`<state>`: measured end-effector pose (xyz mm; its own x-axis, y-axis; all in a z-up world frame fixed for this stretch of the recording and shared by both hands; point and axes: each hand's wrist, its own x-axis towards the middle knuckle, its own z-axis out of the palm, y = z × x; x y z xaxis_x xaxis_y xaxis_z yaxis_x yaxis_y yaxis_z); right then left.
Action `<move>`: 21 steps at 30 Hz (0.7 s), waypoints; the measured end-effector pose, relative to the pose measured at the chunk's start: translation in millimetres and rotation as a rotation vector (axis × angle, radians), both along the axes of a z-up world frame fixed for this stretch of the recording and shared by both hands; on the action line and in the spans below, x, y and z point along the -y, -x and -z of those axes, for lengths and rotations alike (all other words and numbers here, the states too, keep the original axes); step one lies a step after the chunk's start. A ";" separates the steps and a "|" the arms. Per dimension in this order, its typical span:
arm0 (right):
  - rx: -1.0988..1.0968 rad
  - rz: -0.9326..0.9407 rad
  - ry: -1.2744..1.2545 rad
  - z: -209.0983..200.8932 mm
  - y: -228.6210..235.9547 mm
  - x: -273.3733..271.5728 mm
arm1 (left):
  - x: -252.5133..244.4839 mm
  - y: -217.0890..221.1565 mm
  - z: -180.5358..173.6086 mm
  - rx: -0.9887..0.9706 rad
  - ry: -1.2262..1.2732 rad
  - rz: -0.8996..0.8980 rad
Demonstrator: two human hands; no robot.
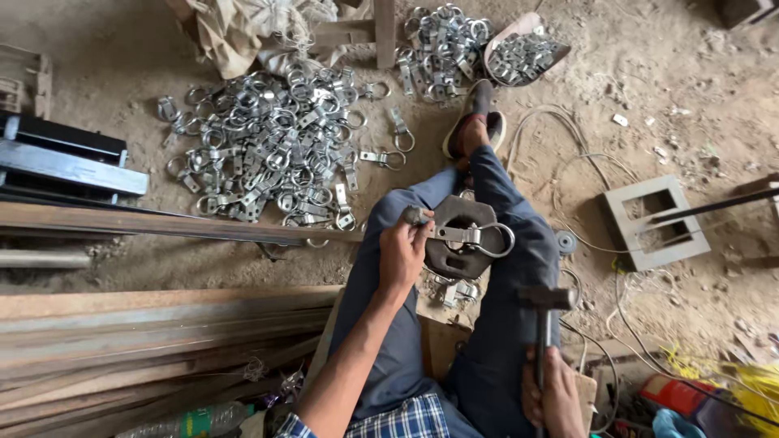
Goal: The person sits cross-legged on the ground and uses a hammer to strike a metal part held on a small anvil. They repeatedly adjust the metal part and hammer it to shape it, with a large pile of similar metal parts visible nearby.
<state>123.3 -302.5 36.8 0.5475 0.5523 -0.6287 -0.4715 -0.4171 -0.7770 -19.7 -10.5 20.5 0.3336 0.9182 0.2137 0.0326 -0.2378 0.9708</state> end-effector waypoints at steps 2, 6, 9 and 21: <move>-0.092 0.036 -0.044 3.3 -5.4 1.0 | 5.2 6.4 -2.6 0.010 -0.070 -0.021; -0.025 0.041 -0.064 -6.8 -7.1 -12.3 | 10.9 11.8 0.6 -0.021 0.071 0.010; -0.035 0.022 0.015 -21.0 -5.5 -22.2 | 5.8 9.1 3.3 0.028 0.068 0.047; -0.050 0.017 0.058 -29.9 -5.2 -26.9 | 7.2 4.7 6.2 -0.136 -0.055 0.090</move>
